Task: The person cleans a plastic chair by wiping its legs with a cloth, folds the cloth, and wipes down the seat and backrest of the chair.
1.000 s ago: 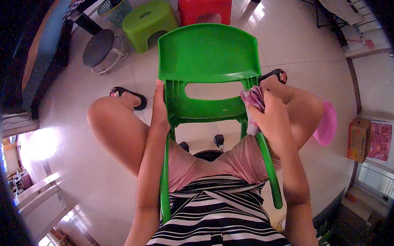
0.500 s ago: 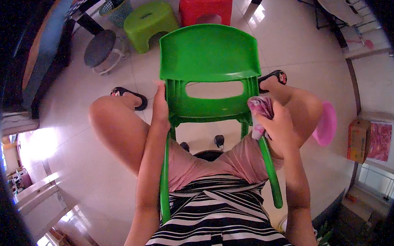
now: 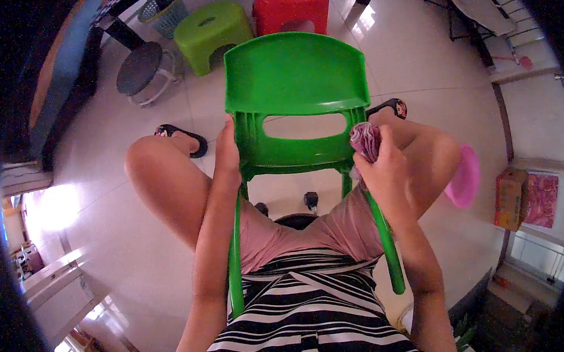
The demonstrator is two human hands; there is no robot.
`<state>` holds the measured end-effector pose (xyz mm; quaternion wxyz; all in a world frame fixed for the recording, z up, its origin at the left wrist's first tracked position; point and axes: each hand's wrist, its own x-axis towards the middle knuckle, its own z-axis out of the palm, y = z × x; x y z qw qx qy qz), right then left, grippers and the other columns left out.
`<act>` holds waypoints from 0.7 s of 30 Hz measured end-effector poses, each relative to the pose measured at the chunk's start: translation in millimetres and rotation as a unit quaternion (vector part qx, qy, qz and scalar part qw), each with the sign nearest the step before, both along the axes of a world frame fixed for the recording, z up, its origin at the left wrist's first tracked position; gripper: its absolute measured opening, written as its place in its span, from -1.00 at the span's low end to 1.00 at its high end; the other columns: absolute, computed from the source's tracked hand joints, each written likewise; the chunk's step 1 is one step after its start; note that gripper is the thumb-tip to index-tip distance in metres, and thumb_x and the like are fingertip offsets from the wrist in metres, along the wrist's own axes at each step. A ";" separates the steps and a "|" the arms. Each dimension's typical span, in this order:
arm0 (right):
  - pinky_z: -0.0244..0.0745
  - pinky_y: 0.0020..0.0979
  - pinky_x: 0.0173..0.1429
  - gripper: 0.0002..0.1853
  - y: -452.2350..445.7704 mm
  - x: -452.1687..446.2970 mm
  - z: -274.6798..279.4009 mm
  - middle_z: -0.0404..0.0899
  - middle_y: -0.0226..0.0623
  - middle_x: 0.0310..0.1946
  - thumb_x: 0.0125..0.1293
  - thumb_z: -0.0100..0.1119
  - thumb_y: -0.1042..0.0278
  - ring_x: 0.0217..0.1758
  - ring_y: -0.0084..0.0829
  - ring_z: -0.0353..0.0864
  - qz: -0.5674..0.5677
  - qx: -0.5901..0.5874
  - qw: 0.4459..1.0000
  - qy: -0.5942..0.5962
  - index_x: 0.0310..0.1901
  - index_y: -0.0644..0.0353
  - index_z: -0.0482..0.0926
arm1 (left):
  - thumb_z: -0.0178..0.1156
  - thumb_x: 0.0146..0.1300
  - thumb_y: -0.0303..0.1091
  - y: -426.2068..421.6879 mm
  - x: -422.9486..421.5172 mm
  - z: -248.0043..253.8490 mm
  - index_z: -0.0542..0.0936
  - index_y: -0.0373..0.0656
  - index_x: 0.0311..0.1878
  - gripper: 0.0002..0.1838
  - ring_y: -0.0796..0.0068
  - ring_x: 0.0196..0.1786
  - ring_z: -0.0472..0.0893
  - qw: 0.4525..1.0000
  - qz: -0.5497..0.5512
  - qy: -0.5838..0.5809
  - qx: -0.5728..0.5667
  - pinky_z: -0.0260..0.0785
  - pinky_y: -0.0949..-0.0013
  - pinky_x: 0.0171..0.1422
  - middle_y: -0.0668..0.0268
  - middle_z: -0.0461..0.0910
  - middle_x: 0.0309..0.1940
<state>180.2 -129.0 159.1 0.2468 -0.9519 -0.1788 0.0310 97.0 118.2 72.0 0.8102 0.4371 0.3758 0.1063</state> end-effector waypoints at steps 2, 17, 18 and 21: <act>0.43 -0.05 -0.24 -0.48 3.5 -3.1 -2.0 0.53 0.02 -0.41 -0.05 0.29 0.32 -0.32 0.06 0.56 -0.017 0.002 0.999 0.038 -0.10 0.17 0.22 | -0.21 0.39 0.03 1.3 -0.3 0.9 0.51 -0.15 -0.12 -0.55 0.56 -0.35 0.52 1.000 -0.005 -0.005 -0.021 0.39 0.45 -0.22 0.37 0.53 -0.35; 0.45 -0.13 -0.27 -0.52 14.9 -9.6 -2.3 0.52 -0.10 -0.44 -0.15 0.35 0.31 -0.34 0.00 0.57 0.063 0.086 0.994 0.026 -0.21 0.15 0.29 | -0.21 0.39 0.01 -1.9 0.4 6.0 0.52 -0.15 -0.18 -0.56 0.57 -0.38 0.52 1.000 0.021 -0.001 0.005 0.39 0.45 -0.26 0.38 0.53 -0.39; 0.45 -0.16 -0.30 -0.53 18.7 -11.2 -4.0 0.52 -0.12 -0.47 -0.17 0.36 0.31 -0.38 -0.04 0.57 0.082 0.103 0.991 0.018 -0.23 0.15 0.30 | -0.21 0.39 0.01 -1.7 0.5 5.6 0.52 -0.15 -0.18 -0.56 0.57 -0.38 0.52 1.000 0.017 -0.001 0.004 0.39 0.46 -0.26 0.38 0.53 -0.38; 0.48 -0.24 -0.34 -0.57 39.3 -20.3 -9.0 0.53 -0.16 -0.53 -0.18 0.34 0.35 -0.43 -0.10 0.60 0.137 0.136 0.981 -0.011 -0.27 0.14 0.31 | -0.21 0.39 0.01 0.6 0.7 3.7 0.52 -0.16 -0.18 -0.55 0.57 -0.38 0.52 1.000 0.010 -0.002 0.002 0.39 0.46 -0.26 0.38 0.53 -0.38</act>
